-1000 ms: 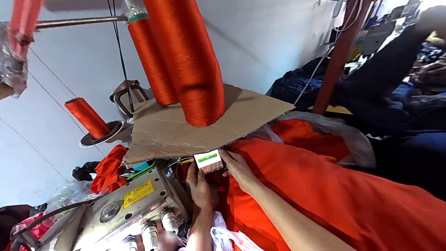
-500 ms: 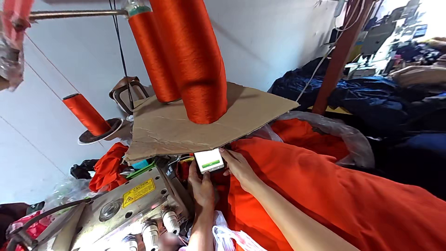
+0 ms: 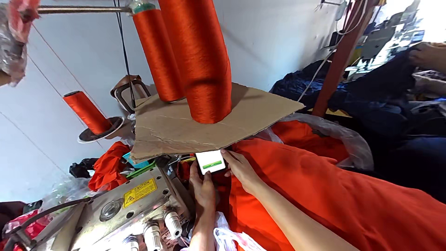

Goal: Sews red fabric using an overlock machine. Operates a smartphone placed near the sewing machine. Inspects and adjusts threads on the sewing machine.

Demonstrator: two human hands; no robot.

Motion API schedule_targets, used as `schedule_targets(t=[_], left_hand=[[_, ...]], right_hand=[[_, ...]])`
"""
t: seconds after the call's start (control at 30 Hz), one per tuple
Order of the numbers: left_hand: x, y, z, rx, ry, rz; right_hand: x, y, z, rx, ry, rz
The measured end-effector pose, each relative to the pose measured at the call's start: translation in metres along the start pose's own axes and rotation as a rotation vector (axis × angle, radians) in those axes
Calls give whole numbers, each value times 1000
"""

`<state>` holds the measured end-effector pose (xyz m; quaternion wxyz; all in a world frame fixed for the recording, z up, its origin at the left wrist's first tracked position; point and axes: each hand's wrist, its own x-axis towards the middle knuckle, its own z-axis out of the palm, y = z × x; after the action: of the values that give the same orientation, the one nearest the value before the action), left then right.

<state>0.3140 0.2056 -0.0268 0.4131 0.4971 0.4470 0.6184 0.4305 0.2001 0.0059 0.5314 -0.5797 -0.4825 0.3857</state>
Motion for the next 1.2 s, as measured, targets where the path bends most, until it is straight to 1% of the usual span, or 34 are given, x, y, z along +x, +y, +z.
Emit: schedule_targets(t=[0.13, 0.6, 0.87, 1.07, 1.2], left_hand=[[-1, 2, 0, 9, 10, -23], [-1, -1, -1, 5, -11, -5], [-1, 5, 4, 1, 32, -17], [0, 5, 8, 97, 66, -22], [1, 4, 9, 93, 77, -19]], right_hand=[[0, 0, 0, 3, -3, 11], [-1, -1, 1, 13, -11, 29], [-2, -2, 2, 4, -31, 13], [-1, -1, 2, -13, -46, 8], [-2, -2, 1, -20, -49, 8]])
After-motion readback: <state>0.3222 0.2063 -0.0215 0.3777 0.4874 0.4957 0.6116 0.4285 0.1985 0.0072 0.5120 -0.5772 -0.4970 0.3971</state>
